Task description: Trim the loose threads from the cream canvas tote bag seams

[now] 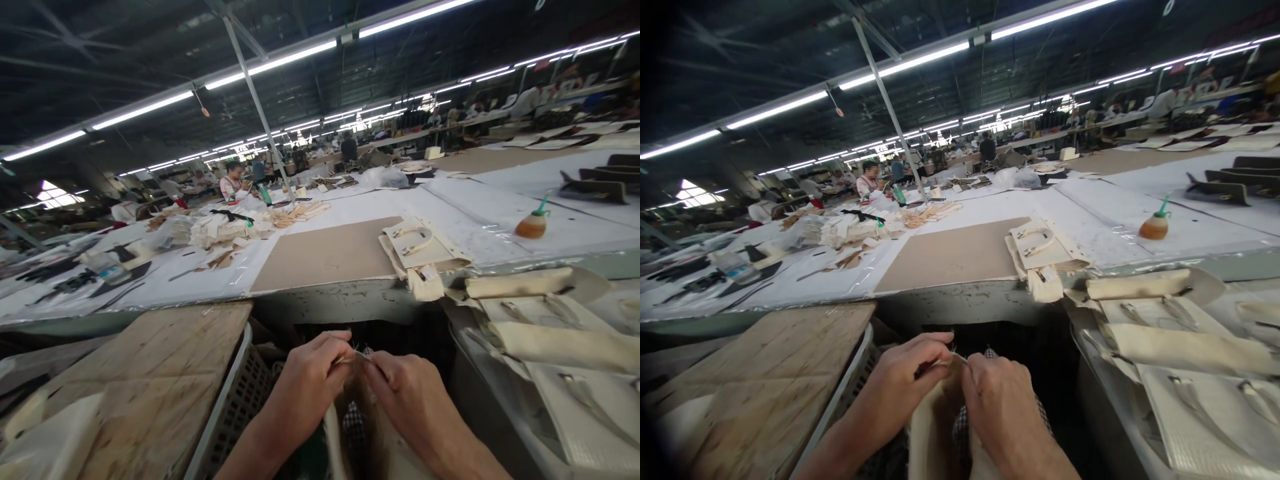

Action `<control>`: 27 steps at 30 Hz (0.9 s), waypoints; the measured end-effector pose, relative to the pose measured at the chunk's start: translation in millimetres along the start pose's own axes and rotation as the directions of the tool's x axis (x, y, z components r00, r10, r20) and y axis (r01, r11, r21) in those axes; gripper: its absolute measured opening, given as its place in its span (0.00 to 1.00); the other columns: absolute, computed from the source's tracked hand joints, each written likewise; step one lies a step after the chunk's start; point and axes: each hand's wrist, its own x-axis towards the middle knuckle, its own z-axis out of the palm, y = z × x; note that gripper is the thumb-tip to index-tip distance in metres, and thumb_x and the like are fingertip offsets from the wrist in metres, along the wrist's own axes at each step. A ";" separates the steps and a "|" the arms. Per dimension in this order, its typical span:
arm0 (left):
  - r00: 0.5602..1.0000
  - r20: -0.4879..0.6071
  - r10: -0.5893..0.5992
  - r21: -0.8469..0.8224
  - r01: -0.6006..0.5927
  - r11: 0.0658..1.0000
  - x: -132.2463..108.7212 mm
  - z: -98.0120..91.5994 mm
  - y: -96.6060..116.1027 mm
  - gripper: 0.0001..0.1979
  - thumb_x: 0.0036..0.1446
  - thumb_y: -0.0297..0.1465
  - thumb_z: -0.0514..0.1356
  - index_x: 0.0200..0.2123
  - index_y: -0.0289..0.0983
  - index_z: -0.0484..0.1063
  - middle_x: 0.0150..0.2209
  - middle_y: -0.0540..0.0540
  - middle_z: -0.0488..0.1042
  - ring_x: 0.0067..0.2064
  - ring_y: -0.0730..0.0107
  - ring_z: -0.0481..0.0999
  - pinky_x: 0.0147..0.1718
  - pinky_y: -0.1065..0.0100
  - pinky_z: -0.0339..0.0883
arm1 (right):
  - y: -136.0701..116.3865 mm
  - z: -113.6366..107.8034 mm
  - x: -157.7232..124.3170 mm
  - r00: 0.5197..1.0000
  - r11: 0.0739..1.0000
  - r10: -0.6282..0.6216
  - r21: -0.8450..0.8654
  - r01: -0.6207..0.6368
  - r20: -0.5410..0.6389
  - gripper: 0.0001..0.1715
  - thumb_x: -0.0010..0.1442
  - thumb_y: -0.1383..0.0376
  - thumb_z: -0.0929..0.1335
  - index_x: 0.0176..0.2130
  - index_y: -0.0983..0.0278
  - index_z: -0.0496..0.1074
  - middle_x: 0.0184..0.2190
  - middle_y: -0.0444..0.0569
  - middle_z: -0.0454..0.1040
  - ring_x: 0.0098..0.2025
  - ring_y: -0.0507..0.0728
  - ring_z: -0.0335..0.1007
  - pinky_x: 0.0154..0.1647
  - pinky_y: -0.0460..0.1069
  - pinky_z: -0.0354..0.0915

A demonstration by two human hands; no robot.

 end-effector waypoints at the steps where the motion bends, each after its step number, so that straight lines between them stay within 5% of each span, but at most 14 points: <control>1: 1.000 0.013 -0.009 -0.003 0.009 1.000 2.1 2.7 -2.5 0.11 0.53 0.17 0.61 0.28 0.39 0.72 0.43 0.48 0.80 0.50 0.66 0.78 0.48 0.70 0.71 | 0.5 4.0 -0.7 1.000 0.999 0.026 -0.020 -0.026 0.000 0.19 0.66 0.67 0.62 0.24 0.60 0.70 0.20 0.46 0.76 0.22 0.57 0.74 0.22 0.50 0.45; 7: 1.000 0.013 -0.023 0.091 0.022 0.996 -2.4 12.7 -16.1 0.12 0.52 0.15 0.59 0.28 0.39 0.68 0.44 0.46 0.79 0.49 0.63 0.78 0.44 0.68 0.73 | -0.5 31.8 -4.2 0.997 0.998 0.045 -0.030 -0.046 -0.058 0.18 0.66 0.69 0.60 0.27 0.60 0.71 0.22 0.45 0.78 0.22 0.57 0.75 0.21 0.50 0.46; 17: 0.998 -0.036 0.054 0.395 -0.036 0.918 -10.4 17.4 -15.1 0.10 0.55 0.18 0.53 0.29 0.38 0.66 0.43 0.43 0.78 0.38 0.59 0.82 0.33 0.64 0.77 | -8.6 32.1 -6.7 0.991 0.996 -0.086 0.028 0.089 -0.105 0.17 0.67 0.70 0.60 0.26 0.60 0.66 0.20 0.43 0.74 0.20 0.54 0.72 0.21 0.49 0.52; 24: 0.999 0.005 0.041 0.379 -0.040 0.924 -7.9 13.3 -2.2 0.09 0.52 0.18 0.54 0.28 0.39 0.64 0.39 0.50 0.76 0.33 0.69 0.78 0.30 0.70 0.68 | -4.5 36.3 -10.1 0.984 0.994 -0.084 0.060 0.094 -0.159 0.15 0.67 0.69 0.60 0.30 0.59 0.67 0.22 0.42 0.75 0.22 0.54 0.74 0.21 0.49 0.56; 27: 0.998 0.026 0.053 0.338 -0.059 0.939 -6.0 12.5 -1.2 0.09 0.52 0.18 0.53 0.27 0.39 0.63 0.39 0.50 0.75 0.34 0.70 0.77 0.31 0.70 0.65 | -1.9 38.4 -10.0 0.966 0.989 -0.099 0.081 0.121 -0.240 0.13 0.68 0.69 0.58 0.42 0.62 0.70 0.32 0.48 0.80 0.29 0.55 0.78 0.24 0.47 0.62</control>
